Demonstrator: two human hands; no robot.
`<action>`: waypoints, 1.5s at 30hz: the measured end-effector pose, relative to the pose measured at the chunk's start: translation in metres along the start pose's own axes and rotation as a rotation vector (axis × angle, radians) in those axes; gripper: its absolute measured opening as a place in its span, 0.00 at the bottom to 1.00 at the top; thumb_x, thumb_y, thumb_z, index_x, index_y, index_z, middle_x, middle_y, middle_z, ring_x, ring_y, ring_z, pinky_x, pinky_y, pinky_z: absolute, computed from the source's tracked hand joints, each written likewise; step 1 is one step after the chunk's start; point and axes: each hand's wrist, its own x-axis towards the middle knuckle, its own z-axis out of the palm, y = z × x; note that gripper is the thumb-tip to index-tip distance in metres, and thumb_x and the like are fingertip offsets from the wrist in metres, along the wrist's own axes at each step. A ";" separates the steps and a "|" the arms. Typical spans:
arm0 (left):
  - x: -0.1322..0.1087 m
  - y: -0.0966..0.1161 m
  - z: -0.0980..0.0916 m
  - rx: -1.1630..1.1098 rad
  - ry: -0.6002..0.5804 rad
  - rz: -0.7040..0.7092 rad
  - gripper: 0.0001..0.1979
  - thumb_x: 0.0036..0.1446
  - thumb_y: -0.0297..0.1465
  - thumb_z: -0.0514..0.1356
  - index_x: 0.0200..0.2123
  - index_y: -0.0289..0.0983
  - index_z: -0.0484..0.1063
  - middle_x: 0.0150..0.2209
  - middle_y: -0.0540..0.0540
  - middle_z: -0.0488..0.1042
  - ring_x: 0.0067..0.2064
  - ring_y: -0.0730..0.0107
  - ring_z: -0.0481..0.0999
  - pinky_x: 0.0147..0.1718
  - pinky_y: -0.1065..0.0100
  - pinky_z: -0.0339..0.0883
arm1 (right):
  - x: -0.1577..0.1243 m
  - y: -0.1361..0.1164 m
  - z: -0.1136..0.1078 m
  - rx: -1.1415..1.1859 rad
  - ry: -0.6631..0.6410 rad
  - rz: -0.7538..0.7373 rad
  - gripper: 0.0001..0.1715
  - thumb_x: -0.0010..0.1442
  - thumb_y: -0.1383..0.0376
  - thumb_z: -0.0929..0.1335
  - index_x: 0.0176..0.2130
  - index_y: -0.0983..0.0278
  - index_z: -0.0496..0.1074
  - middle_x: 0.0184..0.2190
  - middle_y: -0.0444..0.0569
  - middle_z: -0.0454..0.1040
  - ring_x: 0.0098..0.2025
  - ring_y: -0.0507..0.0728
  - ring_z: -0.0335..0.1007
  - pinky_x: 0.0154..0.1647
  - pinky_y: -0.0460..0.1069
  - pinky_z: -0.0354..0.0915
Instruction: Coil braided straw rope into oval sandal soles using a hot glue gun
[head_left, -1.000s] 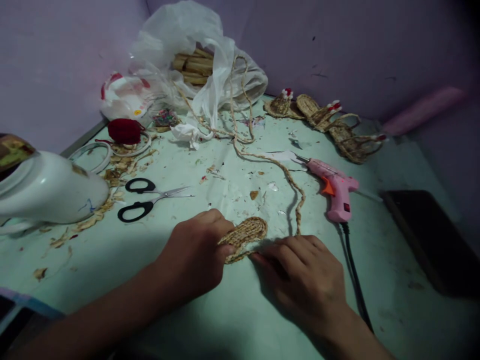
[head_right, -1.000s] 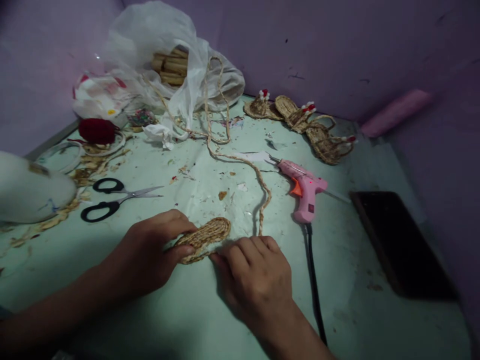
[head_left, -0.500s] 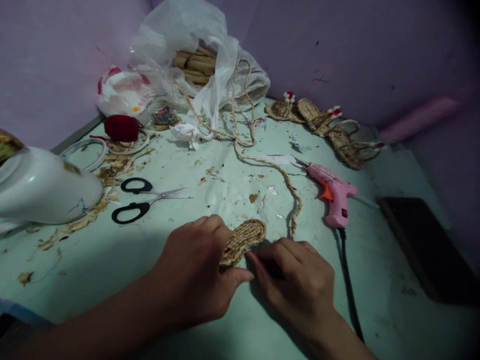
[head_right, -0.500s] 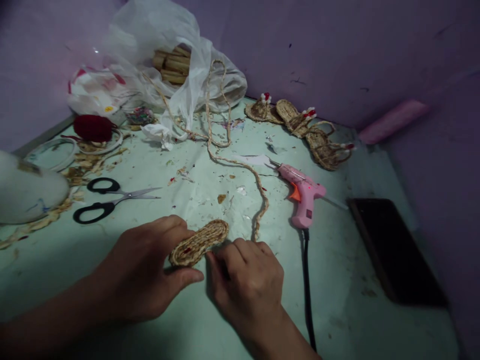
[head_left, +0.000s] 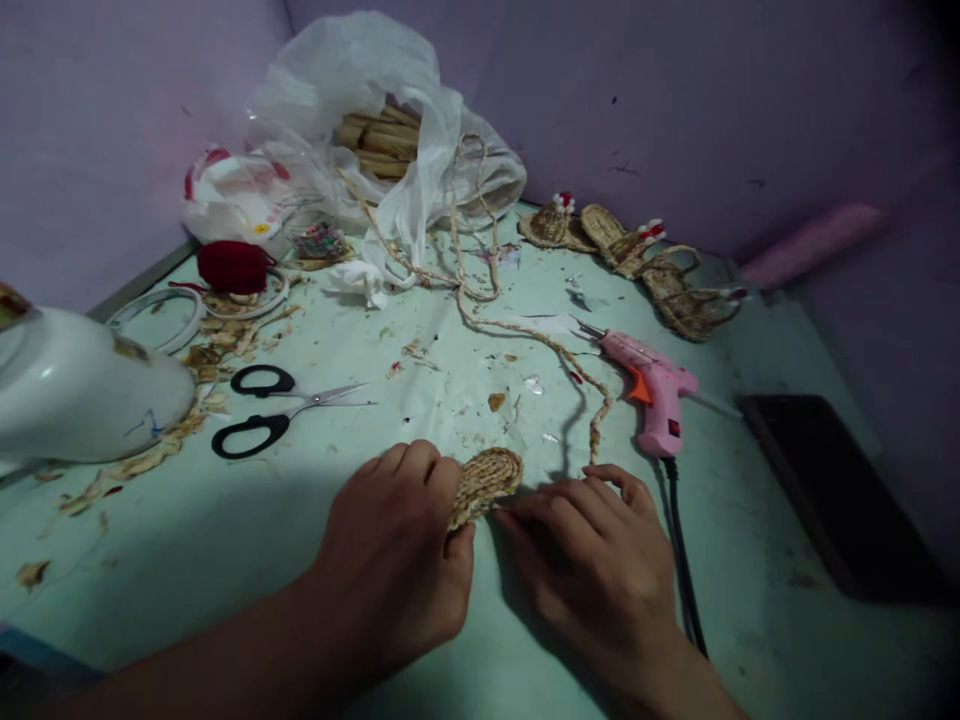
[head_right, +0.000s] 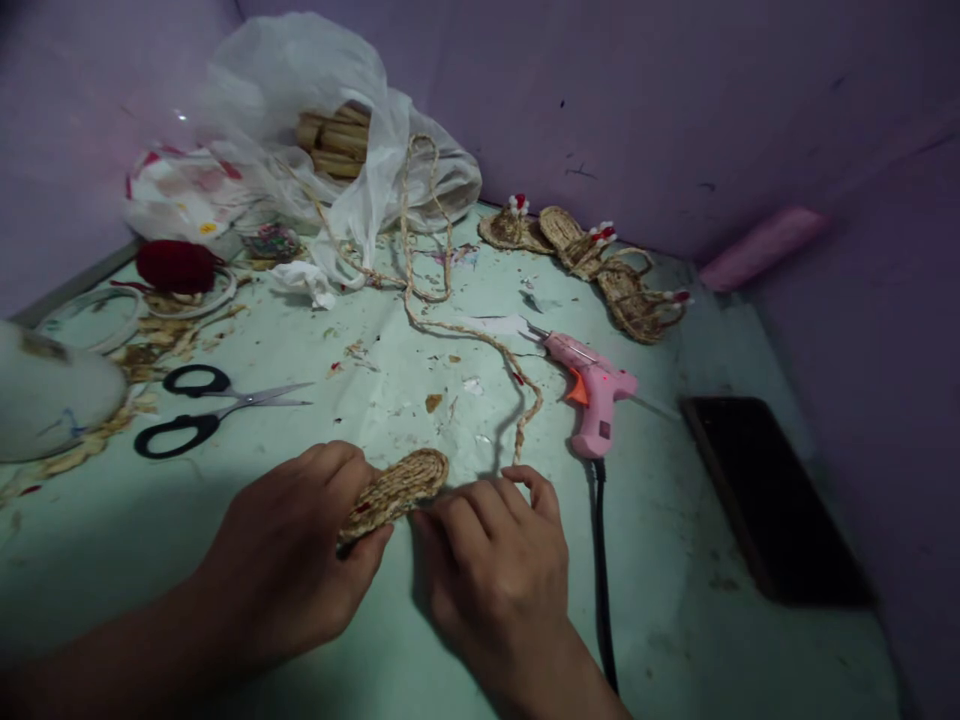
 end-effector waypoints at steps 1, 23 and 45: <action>0.000 0.000 0.000 -0.001 -0.005 0.001 0.01 0.50 0.29 0.53 0.29 0.39 0.62 0.31 0.45 0.66 0.35 0.58 0.68 0.33 0.57 0.64 | -0.001 0.000 0.001 -0.003 0.017 0.003 0.07 0.55 0.71 0.68 0.26 0.63 0.70 0.21 0.43 0.73 0.24 0.52 0.67 0.42 0.55 0.58; 0.004 -0.002 -0.003 0.023 -0.045 -0.045 0.06 0.48 0.29 0.52 0.32 0.37 0.65 0.32 0.43 0.68 0.36 0.57 0.67 0.36 0.56 0.62 | -0.004 0.024 -0.013 -0.007 -0.071 -0.037 0.04 0.58 0.67 0.68 0.31 0.61 0.73 0.27 0.42 0.76 0.31 0.56 0.69 0.54 0.63 0.50; 0.010 -0.007 -0.013 -0.051 -0.147 0.031 0.06 0.48 0.24 0.52 0.30 0.38 0.66 0.33 0.45 0.68 0.36 0.60 0.65 0.36 0.57 0.58 | 0.007 0.043 -0.009 -0.007 -0.126 -0.049 0.07 0.60 0.63 0.67 0.32 0.61 0.73 0.30 0.43 0.78 0.37 0.57 0.71 0.57 0.64 0.46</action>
